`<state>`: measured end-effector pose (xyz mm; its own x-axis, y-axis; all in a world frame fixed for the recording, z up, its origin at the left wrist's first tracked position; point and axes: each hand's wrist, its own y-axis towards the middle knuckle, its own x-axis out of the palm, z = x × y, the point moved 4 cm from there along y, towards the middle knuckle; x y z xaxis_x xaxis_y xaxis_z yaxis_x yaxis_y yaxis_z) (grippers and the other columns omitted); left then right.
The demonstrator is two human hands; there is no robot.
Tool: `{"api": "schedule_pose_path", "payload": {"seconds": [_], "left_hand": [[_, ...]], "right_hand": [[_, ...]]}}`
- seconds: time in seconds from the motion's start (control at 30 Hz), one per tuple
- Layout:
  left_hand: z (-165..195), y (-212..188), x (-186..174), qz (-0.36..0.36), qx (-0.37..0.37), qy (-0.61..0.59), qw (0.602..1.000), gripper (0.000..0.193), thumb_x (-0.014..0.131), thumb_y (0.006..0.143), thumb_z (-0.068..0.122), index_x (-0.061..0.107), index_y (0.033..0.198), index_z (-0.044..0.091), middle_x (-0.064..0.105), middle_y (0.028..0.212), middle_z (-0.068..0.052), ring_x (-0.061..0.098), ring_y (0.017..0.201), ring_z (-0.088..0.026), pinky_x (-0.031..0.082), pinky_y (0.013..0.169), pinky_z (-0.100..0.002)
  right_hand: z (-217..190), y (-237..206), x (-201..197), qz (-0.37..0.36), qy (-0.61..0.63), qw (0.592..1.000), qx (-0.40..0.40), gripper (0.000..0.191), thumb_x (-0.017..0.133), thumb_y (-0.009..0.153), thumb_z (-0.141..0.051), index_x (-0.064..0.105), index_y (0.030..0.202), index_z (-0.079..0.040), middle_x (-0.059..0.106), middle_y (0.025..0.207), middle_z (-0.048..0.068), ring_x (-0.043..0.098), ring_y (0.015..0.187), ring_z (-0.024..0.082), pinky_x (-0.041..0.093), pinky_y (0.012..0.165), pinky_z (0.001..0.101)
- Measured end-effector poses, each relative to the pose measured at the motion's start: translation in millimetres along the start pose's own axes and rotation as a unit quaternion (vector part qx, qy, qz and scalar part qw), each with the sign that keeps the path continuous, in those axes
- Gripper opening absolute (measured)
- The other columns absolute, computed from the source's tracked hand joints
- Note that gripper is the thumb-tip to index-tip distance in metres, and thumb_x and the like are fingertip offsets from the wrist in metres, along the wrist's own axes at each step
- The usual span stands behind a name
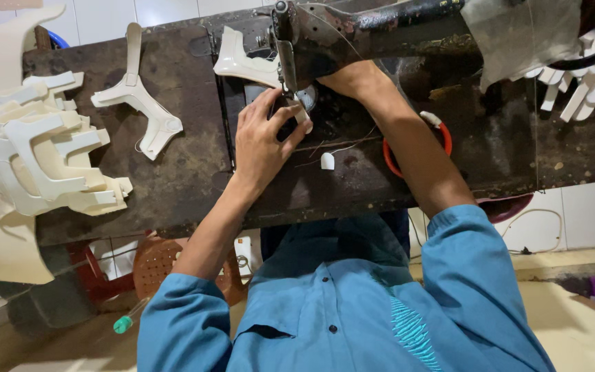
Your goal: The person sews white shoe upper components together on an industrial sewing machine, guiding the pieces under the needle with both hands. They trim excess thread with scissors, set finished pieces aside, and pick up new components from the pile to continue stitching.
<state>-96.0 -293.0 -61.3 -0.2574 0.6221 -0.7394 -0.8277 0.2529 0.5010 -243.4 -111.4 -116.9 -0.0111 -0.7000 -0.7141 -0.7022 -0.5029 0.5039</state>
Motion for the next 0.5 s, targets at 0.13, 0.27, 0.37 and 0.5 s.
{"api": "schedule_pose_path", "payload": {"seconds": [0.13, 0.27, 0.37, 0.5], "left_hand": [[-2.7, 0.0, 2.6, 0.004, 0.002, 0.007, 1.0, 0.033, 0.083, 0.092, 0.034, 0.073, 0.115, 0.012, 0.062, 0.139, -0.013, 0.057, 0.134, -0.031, 0.042, 0.109, -0.046], [-7.8, -1.0, 5.3, -0.004, 0.006, -0.003, 1.0, 0.033, 0.084, 0.092, 0.033, 0.073, 0.116, 0.013, 0.062, 0.14, -0.013, 0.057, 0.135, -0.032, 0.042, 0.11, -0.045], [-12.6, -1.3, 4.7, -0.015, 0.016, -0.015, 1.0, 0.032, 0.083, 0.092, 0.031, 0.072, 0.116, 0.012, 0.062, 0.142, -0.014, 0.056, 0.135, -0.033, 0.042, 0.111, -0.046], [-17.7, 2.1, 2.5, -0.036, 0.03, -0.03, 0.998, 0.029, 0.08, 0.094, 0.027, 0.071, 0.115, 0.01, 0.06, 0.143, -0.017, 0.055, 0.137, -0.034, 0.042, 0.112, -0.047]], "right_hand": [[0.4, 0.1, 2.0, 0.009, -0.069, 0.996, -0.052, 0.042, 0.08, 0.09, -0.018, 0.068, 0.129, -0.005, 0.069, 0.125, 0.018, 0.065, 0.111, 0.037, 0.052, 0.096, 0.0467], [-0.5, 1.3, 2.1, 0.012, -0.046, 0.998, -0.045, 0.039, 0.077, 0.094, -0.015, 0.066, 0.131, -0.006, 0.067, 0.127, 0.019, 0.064, 0.114, 0.037, 0.052, 0.1, 0.0453], [-4.3, 1.9, -1.4, 0.022, -0.038, 0.998, -0.041, 0.041, 0.077, 0.094, -0.015, 0.065, 0.132, -0.005, 0.066, 0.127, 0.019, 0.065, 0.113, 0.037, 0.053, 0.098, 0.0452], [-9.2, 3.1, -8.8, 0.026, -0.029, 0.999, -0.031, 0.041, 0.078, 0.095, -0.016, 0.064, 0.132, -0.005, 0.067, 0.126, 0.017, 0.065, 0.112, 0.037, 0.053, 0.097, 0.0455]]}}
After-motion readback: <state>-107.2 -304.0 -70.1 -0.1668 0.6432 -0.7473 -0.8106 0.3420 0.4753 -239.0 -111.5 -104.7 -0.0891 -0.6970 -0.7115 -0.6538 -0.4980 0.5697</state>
